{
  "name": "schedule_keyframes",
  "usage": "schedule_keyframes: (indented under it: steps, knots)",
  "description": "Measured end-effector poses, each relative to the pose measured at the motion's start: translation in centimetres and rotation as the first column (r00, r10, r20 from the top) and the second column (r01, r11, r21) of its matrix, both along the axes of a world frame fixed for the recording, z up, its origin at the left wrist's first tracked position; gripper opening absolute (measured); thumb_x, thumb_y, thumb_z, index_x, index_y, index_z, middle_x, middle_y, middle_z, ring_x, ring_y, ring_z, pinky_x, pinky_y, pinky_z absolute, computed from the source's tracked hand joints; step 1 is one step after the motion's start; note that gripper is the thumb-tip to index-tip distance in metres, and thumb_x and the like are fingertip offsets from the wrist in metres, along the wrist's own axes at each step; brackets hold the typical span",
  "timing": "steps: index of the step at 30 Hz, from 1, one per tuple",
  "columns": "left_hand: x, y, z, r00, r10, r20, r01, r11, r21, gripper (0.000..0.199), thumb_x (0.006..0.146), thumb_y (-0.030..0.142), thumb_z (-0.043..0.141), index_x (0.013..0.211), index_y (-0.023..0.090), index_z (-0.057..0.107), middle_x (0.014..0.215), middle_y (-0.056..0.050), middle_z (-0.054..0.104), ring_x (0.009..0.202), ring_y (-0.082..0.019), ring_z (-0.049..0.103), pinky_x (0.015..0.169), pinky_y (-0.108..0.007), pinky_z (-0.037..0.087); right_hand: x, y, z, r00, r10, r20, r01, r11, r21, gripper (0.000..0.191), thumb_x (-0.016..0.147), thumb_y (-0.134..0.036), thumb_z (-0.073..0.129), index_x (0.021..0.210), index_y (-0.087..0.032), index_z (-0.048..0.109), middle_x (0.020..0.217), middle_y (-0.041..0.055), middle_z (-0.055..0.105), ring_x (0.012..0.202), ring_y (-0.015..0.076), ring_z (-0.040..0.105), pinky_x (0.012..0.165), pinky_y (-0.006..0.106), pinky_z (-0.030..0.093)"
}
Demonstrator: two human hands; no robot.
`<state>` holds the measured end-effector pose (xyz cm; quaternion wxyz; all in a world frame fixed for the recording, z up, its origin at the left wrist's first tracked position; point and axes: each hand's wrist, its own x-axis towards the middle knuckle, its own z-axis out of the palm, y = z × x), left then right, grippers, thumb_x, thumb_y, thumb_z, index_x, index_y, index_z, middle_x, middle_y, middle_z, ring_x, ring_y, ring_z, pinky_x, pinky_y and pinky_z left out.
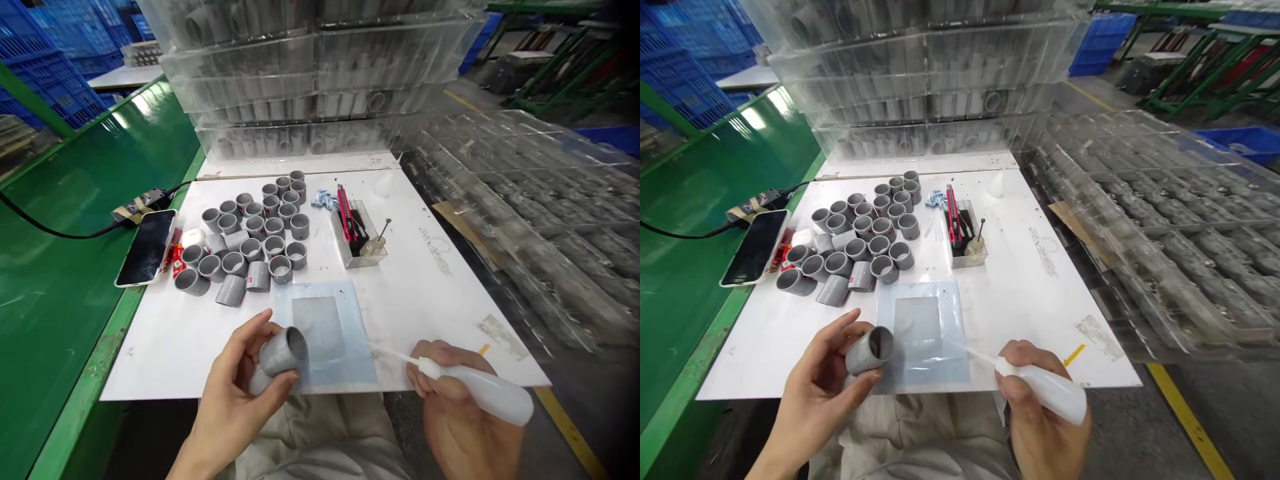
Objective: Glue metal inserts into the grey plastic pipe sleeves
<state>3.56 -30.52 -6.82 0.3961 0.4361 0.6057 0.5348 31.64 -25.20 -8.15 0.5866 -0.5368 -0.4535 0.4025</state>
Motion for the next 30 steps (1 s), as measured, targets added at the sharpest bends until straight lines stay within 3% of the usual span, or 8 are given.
schedule_keyframes:
  steps: [3, 6, 11, 16, 20, 25, 27, 30]
  knots:
    - [-0.4, 0.2, -0.4, 0.998, -0.062, 0.007, 0.062, 0.998, -0.033, 0.049, 0.086, 0.031, 0.095, 0.132, 0.038, 0.081, 0.121, -0.004, 0.084, 0.098, -0.023, 0.080, 0.080, -0.026, 0.066, -1.8, 0.2, 0.9, 0.989, -0.025, -0.145, 0.033, 0.998, 0.056, 0.032, 0.094, -0.057, 0.083, 0.090, -0.026, 0.077, 0.083, 0.0029, 0.067, 0.069, 0.0178, 0.057, 0.060, 0.032, 0.046]
    - [-0.7, 0.4, -0.2, 0.996, -0.090, 0.010, 0.090, 0.995, -0.041, 0.044, 0.083, 0.035, 0.098, 0.125, 0.038, 0.086, 0.114, -0.002, 0.084, 0.083, -0.019, 0.075, 0.071, -0.024, 0.062, -2.7, 0.2, 1.5, 0.982, -0.007, -0.189, 0.016, 0.999, 0.046, 0.037, 0.096, -0.063, 0.078, 0.088, -0.027, 0.080, 0.083, 0.0039, 0.068, 0.065, 0.0175, 0.053, 0.059, 0.034, 0.045]
    - [-0.3, 0.7, 0.4, 0.998, -0.047, 0.032, 0.048, 0.998, -0.034, 0.054, 0.072, 0.030, 0.106, 0.122, 0.041, 0.087, 0.128, 0.000, 0.084, 0.114, -0.025, 0.077, 0.091, -0.025, 0.064, -2.9, 0.7, 1.4, 0.977, 0.044, -0.210, -0.026, 0.996, 0.086, 0.048, 0.099, -0.072, 0.069, 0.092, -0.027, 0.084, 0.065, 0.0017, 0.059, 0.060, 0.0184, 0.051, 0.056, 0.034, 0.045]
    - [0.1, 0.6, 0.8, 0.998, -0.054, 0.043, 0.054, 0.999, -0.007, 0.061, 0.068, 0.013, 0.105, 0.119, 0.041, 0.087, 0.125, 0.003, 0.085, 0.122, -0.021, 0.077, 0.101, -0.019, 0.061, -3.0, 1.4, 1.1, 0.972, 0.104, -0.211, -0.059, 0.977, 0.207, 0.050, 0.105, -0.065, 0.063, 0.089, -0.024, 0.085, 0.063, 0.0011, 0.062, 0.057, 0.0170, 0.052, 0.052, 0.033, 0.044]
    - [0.1, 0.4, 0.9, 0.995, -0.048, 0.084, 0.047, 0.999, 0.006, 0.064, 0.062, 0.006, 0.106, 0.114, 0.037, 0.088, 0.122, 0.002, 0.086, 0.120, -0.020, 0.078, 0.096, -0.016, 0.061, -3.0, 1.6, 1.3, 0.963, 0.120, -0.243, -0.072, 0.978, 0.197, 0.049, 0.105, -0.065, 0.064, 0.089, -0.023, 0.085, 0.064, 0.0010, 0.064, 0.057, 0.0159, 0.051, 0.051, 0.032, 0.042]
    - [0.1, 0.4, 0.8, 0.989, 0.005, 0.149, -0.004, 1.000, -0.013, 0.062, 0.052, 0.019, 0.113, 0.107, 0.033, 0.088, 0.116, 0.001, 0.086, 0.108, -0.021, 0.081, 0.088, -0.016, 0.064, -3.2, 1.8, 1.5, 0.952, 0.128, -0.279, -0.074, 0.978, 0.196, 0.047, 0.104, -0.064, 0.068, 0.089, -0.023, 0.085, 0.057, -0.0018, 0.053, 0.054, 0.0155, 0.049, 0.050, 0.032, 0.040]
    - [0.0, 0.5, 0.9, 0.991, -0.012, 0.131, 0.011, 1.000, 0.003, 0.061, 0.057, 0.023, 0.112, 0.111, 0.035, 0.089, 0.115, 0.001, 0.086, 0.101, -0.019, 0.081, 0.079, -0.014, 0.063, -3.2, 1.9, 1.5, 0.950, 0.137, -0.279, -0.082, 0.976, 0.201, 0.047, 0.104, -0.064, 0.067, 0.089, -0.023, 0.085, 0.057, -0.0015, 0.054, 0.055, 0.0153, 0.049, 0.050, 0.032, 0.040]
    - [0.1, 0.6, 1.2, 0.998, -0.041, 0.053, 0.039, 0.999, 0.031, 0.050, 0.078, 0.027, 0.102, 0.125, 0.039, 0.087, 0.119, 0.000, 0.085, 0.094, -0.016, 0.080, 0.070, -0.013, 0.061, -3.1, 2.0, 1.4, 0.951, 0.120, -0.286, -0.067, 0.980, 0.188, 0.049, 0.106, -0.064, 0.064, 0.087, -0.023, 0.084, 0.057, -0.0015, 0.054, 0.056, 0.0155, 0.050, 0.051, 0.032, 0.042]
